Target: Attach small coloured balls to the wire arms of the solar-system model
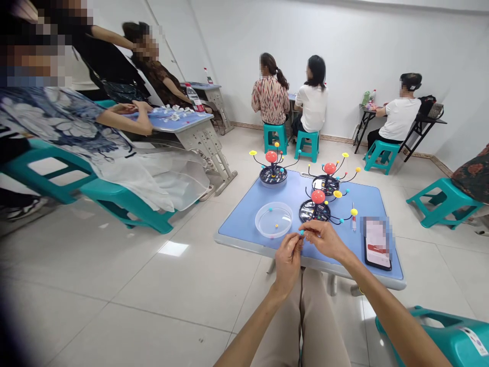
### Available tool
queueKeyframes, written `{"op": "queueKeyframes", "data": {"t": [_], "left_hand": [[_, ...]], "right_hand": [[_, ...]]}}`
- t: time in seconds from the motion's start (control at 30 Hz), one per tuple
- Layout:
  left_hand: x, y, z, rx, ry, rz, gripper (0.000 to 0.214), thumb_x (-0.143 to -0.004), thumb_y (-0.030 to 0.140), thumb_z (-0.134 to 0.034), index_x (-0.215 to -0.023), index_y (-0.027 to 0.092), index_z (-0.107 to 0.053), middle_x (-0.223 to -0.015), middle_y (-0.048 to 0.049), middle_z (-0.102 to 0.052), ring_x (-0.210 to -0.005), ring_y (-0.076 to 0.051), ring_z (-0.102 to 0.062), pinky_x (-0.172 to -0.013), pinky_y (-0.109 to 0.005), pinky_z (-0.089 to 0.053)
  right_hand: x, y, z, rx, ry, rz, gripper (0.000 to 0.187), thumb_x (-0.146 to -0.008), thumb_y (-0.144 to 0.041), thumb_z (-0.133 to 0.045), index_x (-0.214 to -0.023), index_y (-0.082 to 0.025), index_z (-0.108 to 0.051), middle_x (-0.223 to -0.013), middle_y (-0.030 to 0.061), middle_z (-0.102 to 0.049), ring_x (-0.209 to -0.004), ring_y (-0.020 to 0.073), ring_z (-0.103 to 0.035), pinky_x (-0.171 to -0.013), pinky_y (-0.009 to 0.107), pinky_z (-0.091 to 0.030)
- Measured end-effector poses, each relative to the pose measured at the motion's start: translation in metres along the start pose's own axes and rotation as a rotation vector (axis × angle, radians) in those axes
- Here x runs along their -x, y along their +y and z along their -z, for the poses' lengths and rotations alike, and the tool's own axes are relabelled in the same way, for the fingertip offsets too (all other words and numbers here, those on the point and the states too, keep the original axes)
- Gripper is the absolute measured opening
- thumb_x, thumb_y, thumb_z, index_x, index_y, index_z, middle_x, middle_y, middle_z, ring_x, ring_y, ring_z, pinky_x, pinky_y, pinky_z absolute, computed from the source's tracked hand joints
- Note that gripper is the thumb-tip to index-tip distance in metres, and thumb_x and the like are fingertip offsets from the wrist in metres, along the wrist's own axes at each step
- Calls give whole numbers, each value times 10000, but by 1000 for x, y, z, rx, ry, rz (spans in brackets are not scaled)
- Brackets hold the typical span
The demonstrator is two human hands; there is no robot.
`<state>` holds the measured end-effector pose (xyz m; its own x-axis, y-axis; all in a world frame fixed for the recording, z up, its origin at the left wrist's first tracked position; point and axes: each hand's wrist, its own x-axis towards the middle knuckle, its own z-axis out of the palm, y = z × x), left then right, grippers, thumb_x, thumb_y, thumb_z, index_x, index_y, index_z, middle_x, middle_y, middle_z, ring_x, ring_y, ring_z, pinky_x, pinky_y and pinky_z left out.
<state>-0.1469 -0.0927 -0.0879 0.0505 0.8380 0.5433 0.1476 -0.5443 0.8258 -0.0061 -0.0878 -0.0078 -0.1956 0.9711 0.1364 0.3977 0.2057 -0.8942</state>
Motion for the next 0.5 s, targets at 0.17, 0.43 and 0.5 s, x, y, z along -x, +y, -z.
{"op": "queueKeyframes", "data": {"t": [0.17, 0.43, 0.5], "left_hand": [[-1, 4, 0, 24, -16, 12, 196, -953, 160, -463, -978, 206, -652, -968, -62, -638, -825, -150, -632, -693, -265, -526], [-1, 2, 0, 48, -24, 27, 189, -961, 174, -450, -1000, 202, -632, -984, -72, -629, -829, -153, -627, -683, -264, -518], [-2, 3, 1, 56, -38, 28, 188, -964, 178, -444, -988, 199, -629, -982, -73, -628, -826, -153, -625, -679, -265, -515]], "right_hand": [[0, -6, 0, 95, 15, 96, 191, -885, -238, -517, -948, -170, -684, -800, 43, -657, -683, 152, -573, -645, 292, -477], [0, -16, 3, 305, -5, 264, 244, -915, -102, -467, -975, -186, -688, -864, 58, -668, -775, 168, -603, -700, 302, -471], [0, -18, 4, 336, -23, 290, 251, -924, -93, -463, -992, -187, -686, -913, 69, -666, -813, 173, -613, -709, 299, -476]]}}
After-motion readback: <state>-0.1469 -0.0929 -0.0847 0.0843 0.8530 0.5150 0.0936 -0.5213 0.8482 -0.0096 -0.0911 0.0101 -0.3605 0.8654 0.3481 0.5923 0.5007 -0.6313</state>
